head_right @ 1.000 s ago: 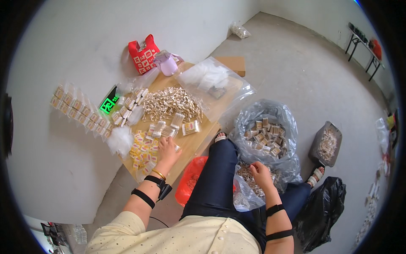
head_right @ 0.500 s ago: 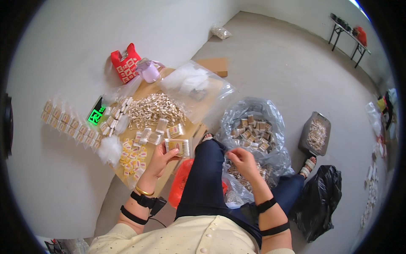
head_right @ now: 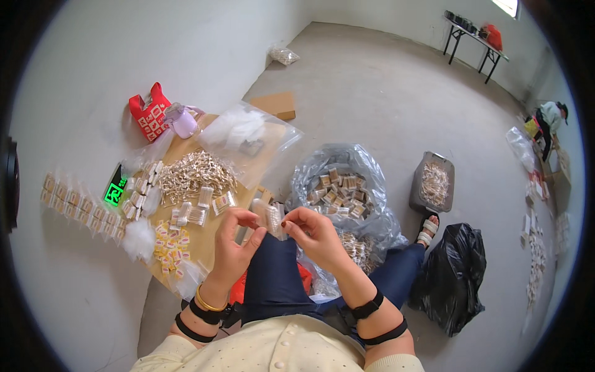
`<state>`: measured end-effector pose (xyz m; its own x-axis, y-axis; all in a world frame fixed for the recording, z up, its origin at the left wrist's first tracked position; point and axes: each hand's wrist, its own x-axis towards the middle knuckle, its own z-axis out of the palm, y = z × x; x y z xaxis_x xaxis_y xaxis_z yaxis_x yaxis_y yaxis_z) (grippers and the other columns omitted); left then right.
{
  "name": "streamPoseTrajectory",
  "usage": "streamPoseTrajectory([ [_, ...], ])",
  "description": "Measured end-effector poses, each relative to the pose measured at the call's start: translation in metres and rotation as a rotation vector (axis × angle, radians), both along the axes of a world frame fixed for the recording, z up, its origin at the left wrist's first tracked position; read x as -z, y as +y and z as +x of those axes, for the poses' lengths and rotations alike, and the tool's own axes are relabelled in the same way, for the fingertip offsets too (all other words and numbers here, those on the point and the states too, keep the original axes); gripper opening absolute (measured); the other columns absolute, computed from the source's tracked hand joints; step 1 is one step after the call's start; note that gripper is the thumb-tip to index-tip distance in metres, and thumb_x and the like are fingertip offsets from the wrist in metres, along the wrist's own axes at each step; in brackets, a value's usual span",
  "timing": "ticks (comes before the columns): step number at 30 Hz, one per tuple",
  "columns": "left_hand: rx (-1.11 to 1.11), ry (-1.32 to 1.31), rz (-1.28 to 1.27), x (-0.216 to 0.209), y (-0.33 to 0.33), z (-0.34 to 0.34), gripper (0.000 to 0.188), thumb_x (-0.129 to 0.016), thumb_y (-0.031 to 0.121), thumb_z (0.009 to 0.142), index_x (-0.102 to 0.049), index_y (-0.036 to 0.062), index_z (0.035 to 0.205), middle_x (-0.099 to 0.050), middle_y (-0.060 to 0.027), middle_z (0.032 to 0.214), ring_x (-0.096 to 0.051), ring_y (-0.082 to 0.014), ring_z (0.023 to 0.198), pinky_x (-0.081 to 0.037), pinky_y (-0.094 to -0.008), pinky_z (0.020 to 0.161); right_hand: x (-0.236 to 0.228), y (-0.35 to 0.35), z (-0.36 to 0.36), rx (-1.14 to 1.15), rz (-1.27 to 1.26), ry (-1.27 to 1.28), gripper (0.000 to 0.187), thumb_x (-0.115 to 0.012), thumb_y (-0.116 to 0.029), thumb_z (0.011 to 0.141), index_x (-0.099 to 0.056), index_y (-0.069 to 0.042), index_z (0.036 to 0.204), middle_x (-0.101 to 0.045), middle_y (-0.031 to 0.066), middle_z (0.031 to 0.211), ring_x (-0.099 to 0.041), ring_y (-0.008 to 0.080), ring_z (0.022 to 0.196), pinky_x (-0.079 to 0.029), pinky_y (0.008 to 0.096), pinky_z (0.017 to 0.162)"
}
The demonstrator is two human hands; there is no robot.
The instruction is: The person sits on the floor and packs small wooden sticks into clear plastic bags. They place a yellow label on each bag and arrange the finished packages on a low wooden table. The person repeatedly picks up sticks, fills bags, and organizes the output.
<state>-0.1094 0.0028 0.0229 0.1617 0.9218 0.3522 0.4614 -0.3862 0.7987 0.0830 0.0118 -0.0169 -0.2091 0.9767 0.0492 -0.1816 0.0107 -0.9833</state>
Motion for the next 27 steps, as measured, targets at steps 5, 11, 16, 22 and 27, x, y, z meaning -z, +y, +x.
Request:
streamPoseTrajectory([
  [5, 0.049, 0.001, -0.040, -0.017, -0.007, 0.015, 0.018, -0.071, 0.012, 0.083, -0.057, 0.0016, 0.089, -0.061, -0.0089, 0.082, -0.064, -0.0211, 0.079, -0.049, -0.0313, 0.074, -0.026, -0.010, 0.000, 0.033, 0.257, -0.323, 0.008, -0.064, -0.001, 0.083, -0.061, 0.001, 0.090, -0.061, 0.0085, 0.081, -0.060, 0.0155, 0.073, -0.048, 0.0252, 0.065],
  [11, 0.099, -0.096, -0.069, -0.016, -0.009, 0.019, 0.013, -0.067, 0.007, 0.085, -0.056, 0.0005, 0.087, -0.059, -0.0092, 0.082, -0.063, -0.0202, 0.076, -0.050, -0.0294, 0.069, -0.048, -0.023, -0.001, 0.051, 0.362, -0.412, 0.010, -0.068, -0.001, 0.080, -0.060, 0.001, 0.086, -0.057, 0.0095, 0.082, -0.061, 0.0212, 0.073, -0.051, 0.0293, 0.066],
  [16, 0.153, -0.136, -0.072, -0.020, -0.010, 0.018, 0.007, -0.061, 0.004, 0.087, -0.055, -0.0008, 0.088, -0.056, -0.0099, 0.088, -0.063, -0.0188, 0.076, -0.050, -0.0288, 0.068, -0.046, -0.027, -0.002, 0.105, 0.402, -0.379, 0.010, -0.069, 0.001, 0.078, -0.061, 0.000, 0.083, -0.056, 0.0077, 0.078, -0.056, 0.0183, 0.069, -0.045, 0.0280, 0.064],
  [22, 0.182, -0.206, -0.103, -0.023, -0.012, 0.016, 0.006, -0.059, 0.003, 0.088, -0.055, -0.0010, 0.089, -0.053, -0.0079, 0.091, -0.059, -0.0157, 0.081, -0.048, -0.0265, 0.073, -0.046, -0.028, 0.004, 0.049, 0.302, -0.245, 0.006, -0.065, -0.002, 0.085, -0.059, 0.000, 0.087, -0.055, 0.0051, 0.081, -0.053, 0.0137, 0.074, -0.043, 0.0255, 0.068],
  [27, 0.189, -0.206, -0.002, -0.013, -0.006, 0.006, 0.021, -0.056, 0.022, 0.094, -0.055, 0.0006, 0.096, -0.054, -0.0078, 0.097, -0.056, -0.0142, 0.085, -0.045, -0.0262, 0.080, -0.040, -0.028, 0.016, -0.014, 0.089, 0.144, 0.009, -0.058, -0.009, 0.094, -0.056, 0.000, 0.094, -0.053, -0.0011, 0.086, -0.048, 0.0065, 0.080, -0.041, 0.0226, 0.072],
])
